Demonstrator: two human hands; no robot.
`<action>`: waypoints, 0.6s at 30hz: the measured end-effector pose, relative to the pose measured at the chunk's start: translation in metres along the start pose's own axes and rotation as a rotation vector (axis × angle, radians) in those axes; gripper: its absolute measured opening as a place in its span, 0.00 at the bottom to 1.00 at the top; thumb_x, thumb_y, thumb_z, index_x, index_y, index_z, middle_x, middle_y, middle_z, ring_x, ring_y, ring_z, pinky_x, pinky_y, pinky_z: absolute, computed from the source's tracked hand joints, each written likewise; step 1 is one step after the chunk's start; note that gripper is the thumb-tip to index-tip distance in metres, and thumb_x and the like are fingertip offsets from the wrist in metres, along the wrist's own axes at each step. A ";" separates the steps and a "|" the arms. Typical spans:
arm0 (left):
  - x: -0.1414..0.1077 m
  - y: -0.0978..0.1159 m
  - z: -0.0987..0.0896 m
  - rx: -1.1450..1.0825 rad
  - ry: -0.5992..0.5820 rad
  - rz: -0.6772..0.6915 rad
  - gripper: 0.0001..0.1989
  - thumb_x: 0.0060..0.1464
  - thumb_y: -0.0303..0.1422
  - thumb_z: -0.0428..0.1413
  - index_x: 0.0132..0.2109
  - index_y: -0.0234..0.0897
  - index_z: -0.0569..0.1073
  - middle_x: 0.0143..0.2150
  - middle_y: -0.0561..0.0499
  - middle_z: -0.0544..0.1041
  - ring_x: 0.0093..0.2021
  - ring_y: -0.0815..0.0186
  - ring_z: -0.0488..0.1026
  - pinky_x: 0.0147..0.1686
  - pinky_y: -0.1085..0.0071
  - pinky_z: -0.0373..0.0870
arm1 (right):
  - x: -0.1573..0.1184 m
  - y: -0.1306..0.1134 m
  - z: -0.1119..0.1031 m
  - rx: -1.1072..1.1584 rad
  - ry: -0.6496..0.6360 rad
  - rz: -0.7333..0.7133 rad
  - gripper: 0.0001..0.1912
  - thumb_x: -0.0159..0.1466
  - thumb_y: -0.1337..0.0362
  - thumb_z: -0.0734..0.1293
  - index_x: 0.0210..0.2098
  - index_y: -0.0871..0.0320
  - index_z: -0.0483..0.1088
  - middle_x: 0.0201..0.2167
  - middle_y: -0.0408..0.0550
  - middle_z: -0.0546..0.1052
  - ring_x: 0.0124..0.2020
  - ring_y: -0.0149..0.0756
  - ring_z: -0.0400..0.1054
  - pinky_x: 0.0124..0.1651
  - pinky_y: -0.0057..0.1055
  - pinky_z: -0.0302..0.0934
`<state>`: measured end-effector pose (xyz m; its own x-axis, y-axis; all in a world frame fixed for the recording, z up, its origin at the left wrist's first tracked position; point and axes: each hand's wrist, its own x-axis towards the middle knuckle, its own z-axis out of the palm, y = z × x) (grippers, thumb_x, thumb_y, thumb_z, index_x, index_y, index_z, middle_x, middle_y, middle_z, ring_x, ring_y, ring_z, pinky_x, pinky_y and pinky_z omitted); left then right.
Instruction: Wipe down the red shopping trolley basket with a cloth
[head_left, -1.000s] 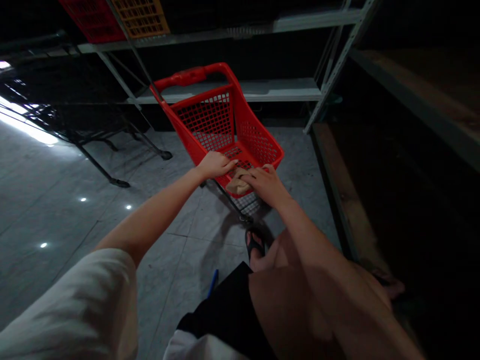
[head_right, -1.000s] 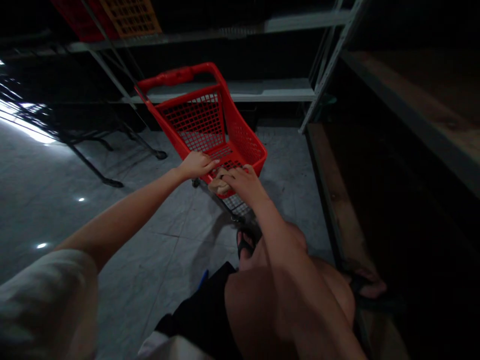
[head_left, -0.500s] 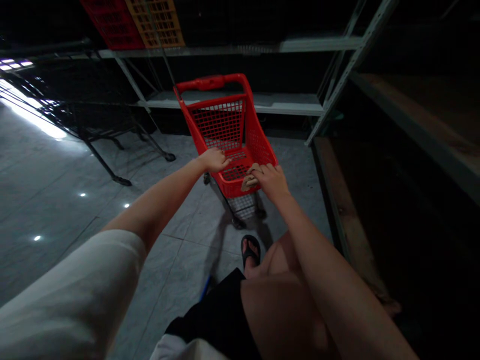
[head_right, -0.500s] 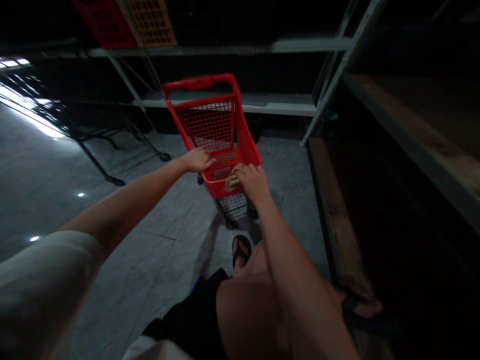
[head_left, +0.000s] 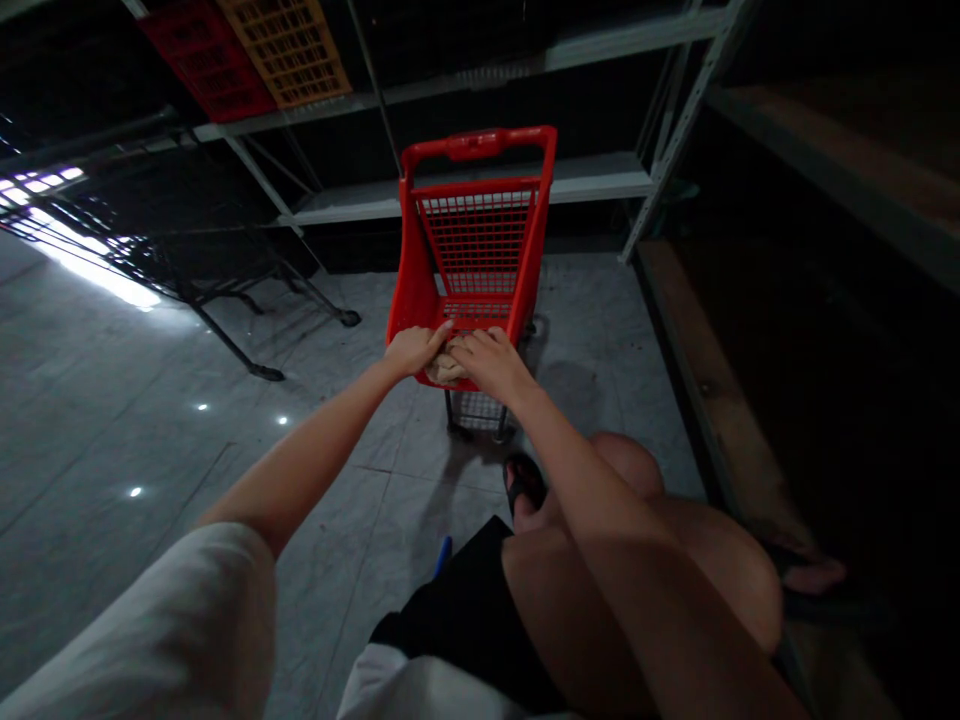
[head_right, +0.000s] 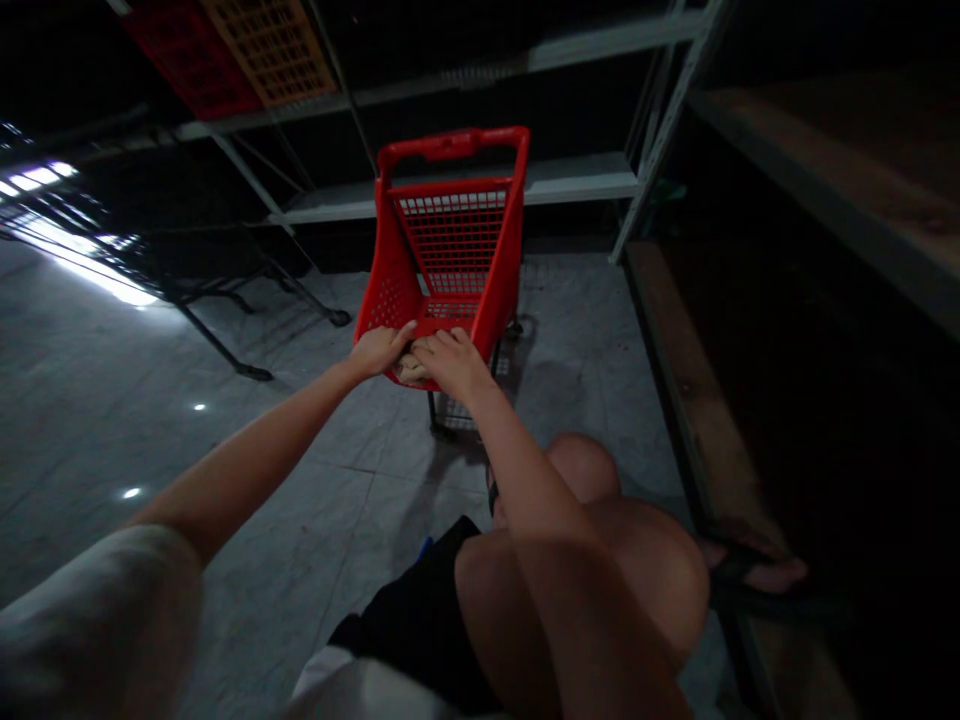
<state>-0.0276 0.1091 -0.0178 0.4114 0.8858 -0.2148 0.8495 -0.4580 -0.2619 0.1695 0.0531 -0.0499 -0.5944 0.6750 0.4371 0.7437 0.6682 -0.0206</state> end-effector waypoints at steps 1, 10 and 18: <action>0.003 -0.002 -0.001 -0.006 -0.003 0.001 0.30 0.74 0.42 0.33 0.72 0.36 0.65 0.50 0.34 0.82 0.52 0.49 0.80 0.43 0.64 0.68 | -0.004 0.007 -0.002 -0.001 0.009 -0.015 0.16 0.77 0.64 0.56 0.54 0.57 0.74 0.51 0.53 0.80 0.51 0.46 0.66 0.55 0.43 0.49; 0.025 0.031 -0.009 -0.186 0.204 -0.040 0.44 0.72 0.55 0.28 0.44 0.35 0.84 0.44 0.38 0.85 0.48 0.52 0.82 0.41 0.65 0.69 | -0.045 0.083 -0.017 -0.125 -0.014 0.018 0.14 0.74 0.66 0.60 0.53 0.53 0.75 0.46 0.51 0.80 0.52 0.44 0.66 0.56 0.42 0.48; 0.063 0.092 -0.032 -0.426 0.151 -0.005 0.40 0.69 0.58 0.28 0.60 0.45 0.78 0.53 0.43 0.83 0.56 0.50 0.79 0.51 0.60 0.72 | -0.062 0.096 -0.011 -0.180 -0.024 0.378 0.16 0.74 0.66 0.58 0.55 0.58 0.74 0.50 0.59 0.79 0.55 0.49 0.65 0.60 0.46 0.46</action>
<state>0.0875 0.1251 -0.0250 0.4238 0.9033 -0.0667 0.8987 -0.4102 0.1549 0.2806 0.0723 -0.0693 -0.2743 0.8707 0.4082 0.9513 0.3079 -0.0174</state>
